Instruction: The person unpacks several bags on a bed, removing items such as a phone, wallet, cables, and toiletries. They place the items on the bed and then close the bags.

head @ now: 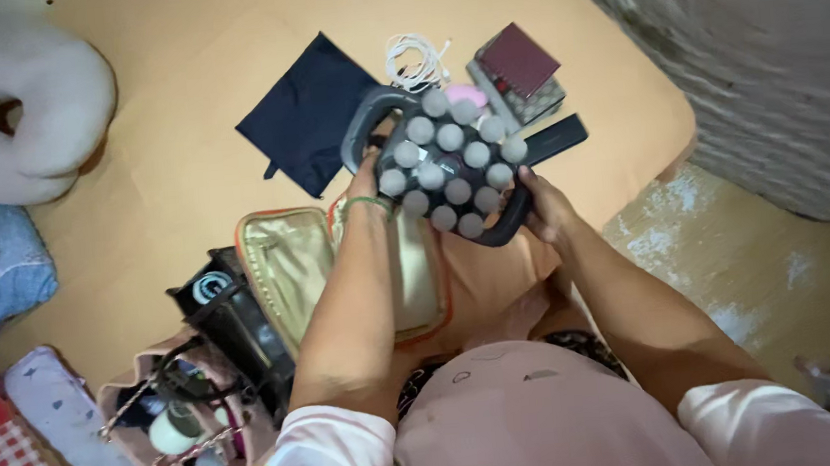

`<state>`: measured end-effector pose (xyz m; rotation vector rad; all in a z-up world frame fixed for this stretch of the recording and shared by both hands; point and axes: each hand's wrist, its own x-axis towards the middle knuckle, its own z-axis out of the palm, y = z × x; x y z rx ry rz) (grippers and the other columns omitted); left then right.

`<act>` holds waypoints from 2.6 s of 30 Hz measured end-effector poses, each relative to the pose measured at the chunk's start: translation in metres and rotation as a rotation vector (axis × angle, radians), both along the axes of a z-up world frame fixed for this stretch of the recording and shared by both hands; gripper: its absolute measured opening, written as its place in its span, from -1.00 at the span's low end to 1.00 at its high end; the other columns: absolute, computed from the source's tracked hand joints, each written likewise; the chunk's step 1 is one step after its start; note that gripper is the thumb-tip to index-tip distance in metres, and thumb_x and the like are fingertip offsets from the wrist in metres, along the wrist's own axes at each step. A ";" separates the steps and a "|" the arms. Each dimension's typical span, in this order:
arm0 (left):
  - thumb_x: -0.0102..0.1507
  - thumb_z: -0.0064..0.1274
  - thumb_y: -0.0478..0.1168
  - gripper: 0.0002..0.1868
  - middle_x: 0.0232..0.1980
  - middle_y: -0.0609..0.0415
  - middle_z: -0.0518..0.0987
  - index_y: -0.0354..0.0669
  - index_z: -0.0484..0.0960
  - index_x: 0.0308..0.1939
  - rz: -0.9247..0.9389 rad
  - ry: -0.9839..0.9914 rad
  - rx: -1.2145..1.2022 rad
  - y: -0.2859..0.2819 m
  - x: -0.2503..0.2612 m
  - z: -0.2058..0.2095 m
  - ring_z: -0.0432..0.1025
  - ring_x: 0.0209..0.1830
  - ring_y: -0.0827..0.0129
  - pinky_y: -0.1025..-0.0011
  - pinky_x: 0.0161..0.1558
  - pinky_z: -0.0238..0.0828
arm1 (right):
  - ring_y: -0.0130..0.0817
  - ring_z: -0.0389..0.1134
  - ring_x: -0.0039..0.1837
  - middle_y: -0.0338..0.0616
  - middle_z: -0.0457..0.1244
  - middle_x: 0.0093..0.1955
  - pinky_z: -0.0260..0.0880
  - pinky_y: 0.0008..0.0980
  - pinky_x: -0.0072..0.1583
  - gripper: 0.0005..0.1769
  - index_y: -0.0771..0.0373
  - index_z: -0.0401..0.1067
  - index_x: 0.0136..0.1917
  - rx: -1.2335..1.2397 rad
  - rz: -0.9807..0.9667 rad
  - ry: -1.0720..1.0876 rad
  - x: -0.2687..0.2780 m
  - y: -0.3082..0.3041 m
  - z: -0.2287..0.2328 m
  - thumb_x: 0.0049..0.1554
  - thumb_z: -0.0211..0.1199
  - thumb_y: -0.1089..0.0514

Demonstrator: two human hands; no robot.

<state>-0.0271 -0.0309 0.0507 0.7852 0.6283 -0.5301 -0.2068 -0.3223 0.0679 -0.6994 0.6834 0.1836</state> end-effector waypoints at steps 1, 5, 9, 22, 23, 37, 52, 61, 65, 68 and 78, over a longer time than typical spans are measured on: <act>0.36 0.02 -0.11 -0.70 -0.02 -0.11 0.67 -0.17 0.55 0.10 0.026 -0.018 -0.009 -0.016 -0.003 0.000 0.61 -0.10 0.08 0.04 -0.01 0.61 | -0.23 0.33 -0.18 -0.15 0.25 -0.23 0.46 -0.17 -0.07 -0.64 0.18 0.32 0.00 0.000 -0.042 0.044 0.002 -0.009 -0.006 0.28 0.17 -0.16; 0.33 0.03 -0.15 -0.67 -0.06 -0.09 0.67 -0.16 0.52 0.15 0.094 -0.017 0.087 -0.097 -0.013 0.015 0.61 -0.10 0.07 0.03 -0.06 0.59 | -0.32 0.24 -0.26 -0.22 0.19 -0.29 0.32 -0.26 -0.20 -0.61 0.12 0.36 -0.07 -0.061 -0.202 0.031 0.011 -0.063 -0.022 0.33 0.15 -0.23; 0.37 0.04 -0.02 -0.58 0.03 -0.08 0.61 -0.10 0.41 0.24 -0.003 -0.007 0.197 -0.207 -0.026 0.030 0.55 -0.10 0.13 0.13 -0.12 0.50 | -0.27 0.21 -0.34 -0.19 0.15 -0.37 0.31 -0.22 -0.26 -0.42 0.14 0.29 -0.20 -0.161 -0.277 0.075 -0.011 -0.148 -0.040 0.33 -0.01 -0.38; 0.37 -0.01 0.07 -0.26 0.63 -0.01 0.16 0.00 0.14 0.58 -0.702 -0.229 0.235 -0.414 -0.005 -0.024 0.04 0.59 0.13 0.02 0.36 0.06 | 0.00 0.36 0.14 0.21 0.29 0.32 0.45 -0.08 0.08 -0.21 0.37 0.29 0.51 -0.384 -0.475 0.066 0.075 -0.347 -0.105 0.41 -0.03 -0.36; 0.38 0.02 0.07 -0.25 0.62 -0.07 0.16 -0.02 0.14 0.59 -0.713 -0.161 0.251 -0.404 -0.012 -0.024 0.08 0.58 0.06 0.04 0.42 0.10 | -0.01 0.38 0.20 0.16 0.26 0.34 0.47 -0.09 0.12 -0.23 0.33 0.23 0.50 -0.402 -0.473 0.180 0.089 -0.350 -0.111 0.37 -0.02 -0.35; 0.31 -0.04 -0.11 -0.45 0.44 -0.02 0.46 0.05 0.46 0.41 -0.643 -0.115 0.649 -0.311 -0.037 -0.021 0.31 0.44 0.18 0.17 0.32 0.31 | 0.08 0.15 0.49 0.04 0.01 0.58 0.29 0.25 0.33 -0.37 0.21 -0.09 0.60 -0.367 0.058 0.379 0.194 -0.344 -0.132 0.37 -0.16 -0.07; 0.33 -0.06 -0.19 -0.57 0.17 -0.10 0.56 -0.04 0.55 0.29 -0.611 -0.275 1.052 -0.303 -0.032 -0.184 0.41 0.16 0.12 0.22 0.14 0.37 | -0.32 0.24 -0.16 -0.10 0.26 0.15 0.35 -0.29 -0.11 -0.40 0.19 0.21 0.53 -0.616 0.345 0.284 0.136 -0.204 -0.162 0.27 0.12 0.01; 0.34 -0.08 -0.24 -0.63 0.01 -0.14 0.62 -0.08 0.60 0.22 -0.647 -0.237 0.894 -0.280 -0.050 -0.144 0.47 -0.01 0.09 0.26 0.04 0.41 | -0.27 0.29 -0.06 -0.09 0.33 0.11 0.35 -0.25 0.00 -0.36 0.17 0.21 0.49 -0.943 0.489 0.168 0.138 -0.168 -0.164 0.17 0.22 0.07; 0.35 -0.08 -0.26 -0.65 -0.07 -0.16 0.65 -0.11 0.62 0.19 -0.105 -0.460 1.009 -0.239 -0.057 -0.157 0.50 -0.08 0.07 0.27 -0.01 0.43 | -0.17 0.39 0.15 0.02 0.36 0.15 0.37 -0.25 0.19 -0.52 0.29 0.39 0.35 -1.314 0.594 -0.191 0.112 -0.127 -0.159 0.19 0.25 0.09; 0.32 -0.07 -0.26 -0.65 -0.13 -0.19 0.65 -0.10 0.64 0.16 0.032 -0.336 1.190 -0.159 -0.087 -0.148 0.52 -0.13 0.05 0.27 -0.01 0.46 | -0.14 0.40 0.15 0.02 0.36 0.16 0.39 -0.25 0.19 -0.58 0.26 0.44 0.30 -1.230 0.775 -0.393 0.093 -0.093 -0.142 0.20 0.21 0.11; 0.14 0.15 -0.12 -0.33 0.56 -0.12 0.07 0.02 0.42 0.36 -0.188 0.013 1.957 0.078 -0.177 0.008 -0.13 0.59 -0.08 -0.10 0.49 -0.23 | 0.28 0.37 0.14 0.20 0.31 0.23 0.39 0.11 0.11 -0.52 0.11 0.48 0.42 -0.646 1.409 -0.194 0.050 0.071 -0.068 0.23 0.20 0.12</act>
